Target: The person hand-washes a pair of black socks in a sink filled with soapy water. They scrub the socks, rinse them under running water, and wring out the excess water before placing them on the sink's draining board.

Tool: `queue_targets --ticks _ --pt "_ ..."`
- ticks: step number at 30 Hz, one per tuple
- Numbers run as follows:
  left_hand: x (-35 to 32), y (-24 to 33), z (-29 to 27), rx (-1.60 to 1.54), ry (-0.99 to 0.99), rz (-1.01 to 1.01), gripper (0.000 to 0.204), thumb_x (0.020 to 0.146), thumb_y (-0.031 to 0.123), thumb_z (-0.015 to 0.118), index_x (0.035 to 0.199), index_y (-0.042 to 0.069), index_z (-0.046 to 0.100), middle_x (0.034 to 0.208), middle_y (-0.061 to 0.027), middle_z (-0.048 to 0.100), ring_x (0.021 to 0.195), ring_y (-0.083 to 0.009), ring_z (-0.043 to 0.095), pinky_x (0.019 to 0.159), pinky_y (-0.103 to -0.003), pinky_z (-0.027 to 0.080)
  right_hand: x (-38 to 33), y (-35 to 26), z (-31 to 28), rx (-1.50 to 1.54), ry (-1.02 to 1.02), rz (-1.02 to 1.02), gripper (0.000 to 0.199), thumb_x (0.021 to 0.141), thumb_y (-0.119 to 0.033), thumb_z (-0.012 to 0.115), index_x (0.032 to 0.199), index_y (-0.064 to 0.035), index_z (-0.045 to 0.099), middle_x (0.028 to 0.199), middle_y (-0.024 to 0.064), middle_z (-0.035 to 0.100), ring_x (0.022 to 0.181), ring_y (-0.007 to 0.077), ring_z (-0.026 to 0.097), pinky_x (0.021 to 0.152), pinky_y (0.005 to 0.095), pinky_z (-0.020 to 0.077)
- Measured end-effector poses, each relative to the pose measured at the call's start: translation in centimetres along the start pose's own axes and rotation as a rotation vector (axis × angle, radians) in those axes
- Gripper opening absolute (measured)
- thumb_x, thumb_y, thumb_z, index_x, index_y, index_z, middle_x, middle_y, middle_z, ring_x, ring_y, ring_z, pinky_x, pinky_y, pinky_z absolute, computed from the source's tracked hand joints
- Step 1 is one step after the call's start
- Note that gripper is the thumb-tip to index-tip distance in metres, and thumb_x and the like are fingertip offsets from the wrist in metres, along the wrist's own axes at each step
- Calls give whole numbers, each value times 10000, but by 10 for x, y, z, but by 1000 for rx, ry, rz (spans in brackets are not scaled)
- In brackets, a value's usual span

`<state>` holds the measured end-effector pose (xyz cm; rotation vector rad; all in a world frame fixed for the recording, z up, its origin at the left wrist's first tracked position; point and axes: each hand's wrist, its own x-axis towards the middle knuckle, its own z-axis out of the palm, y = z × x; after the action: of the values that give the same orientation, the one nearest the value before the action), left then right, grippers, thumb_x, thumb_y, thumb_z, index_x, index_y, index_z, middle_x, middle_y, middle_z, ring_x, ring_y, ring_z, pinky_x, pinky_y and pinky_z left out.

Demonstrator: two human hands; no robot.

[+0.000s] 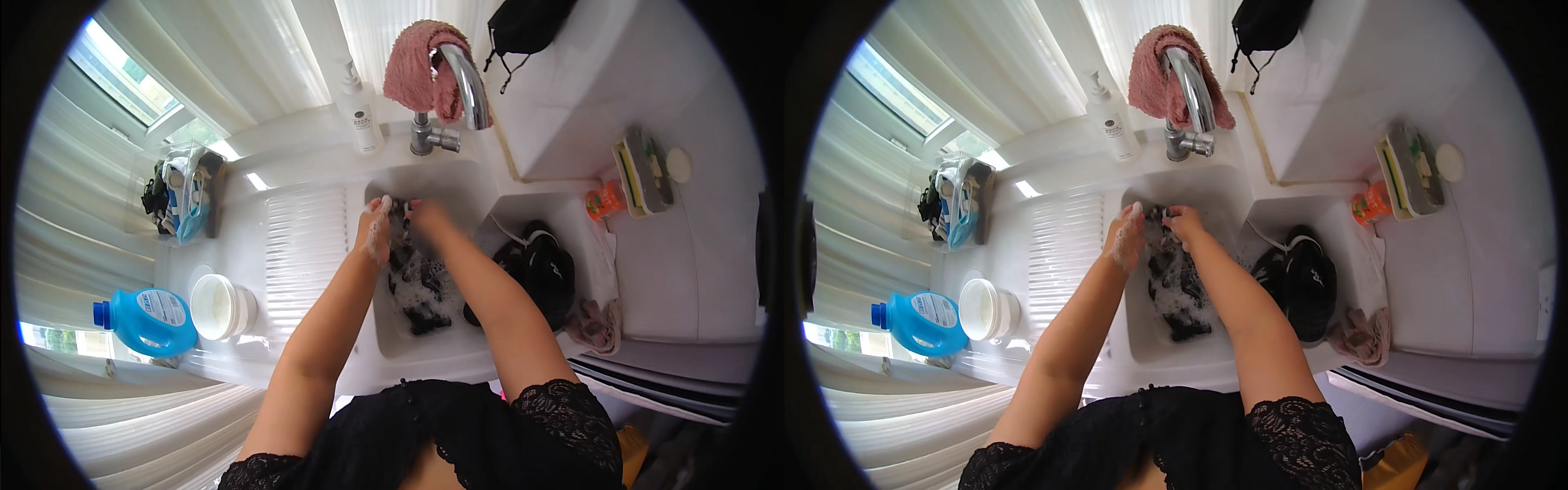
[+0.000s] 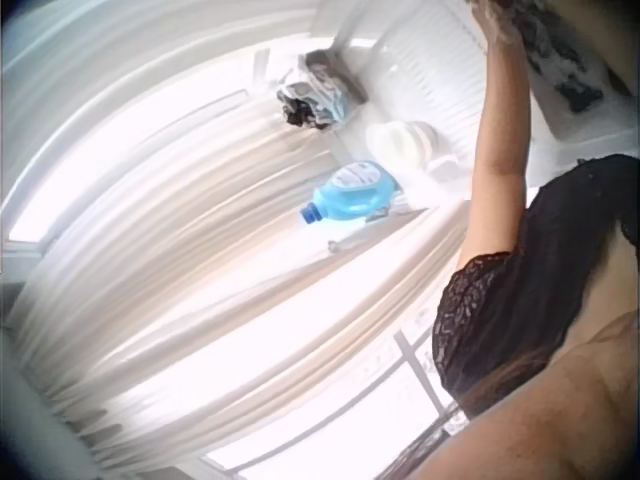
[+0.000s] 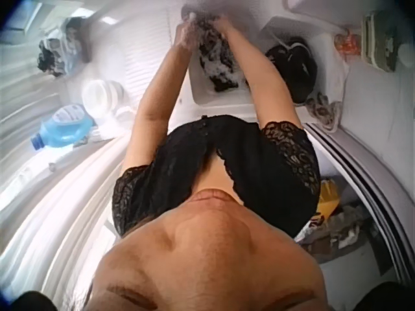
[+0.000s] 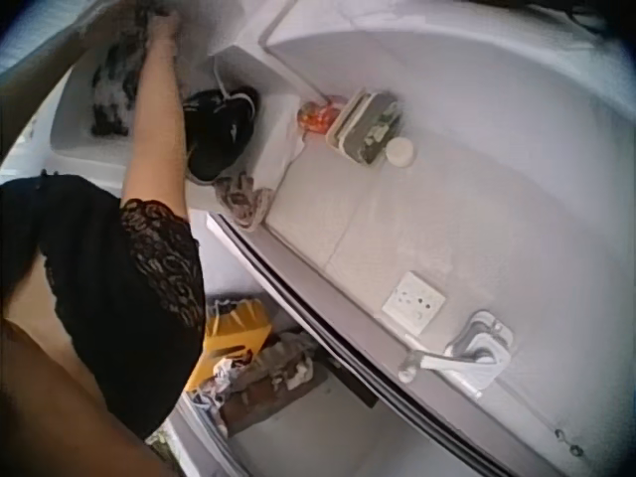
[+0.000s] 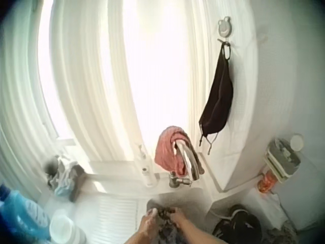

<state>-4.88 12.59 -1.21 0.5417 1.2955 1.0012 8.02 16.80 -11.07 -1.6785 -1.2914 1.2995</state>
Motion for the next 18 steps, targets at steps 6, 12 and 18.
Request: queue_targets --ticks 6,12,18 --pt "14 -32 -8 -121 178 -168 649 883 460 564 1382 101 357 1299 -100 452 1196 -283 400 1002 -436 296 30 84 79 -446 -14 -372 335 710 -66 649 1042 -46 612 1045 178 586 1018 339 555 824 446 486" --pt "5 -39 -11 -133 113 -241 711 903 473 515 1422 57 262 1461 -169 282 1354 -343 236 1075 -483 197 20 38 47 -878 -71 -303 290 779 -240 609 994 -45 602 1102 195 565 977 375 568 836 440 488" --pt "10 -49 -7 -279 155 -406 672 923 454 458 1421 51 253 1464 -184 262 1360 -343 222 1091 -500 172 45 89 41 -493 -69 -360 301 718 -11 603 1019 -29 615 912 146 642 758 272 631 706 367 513"
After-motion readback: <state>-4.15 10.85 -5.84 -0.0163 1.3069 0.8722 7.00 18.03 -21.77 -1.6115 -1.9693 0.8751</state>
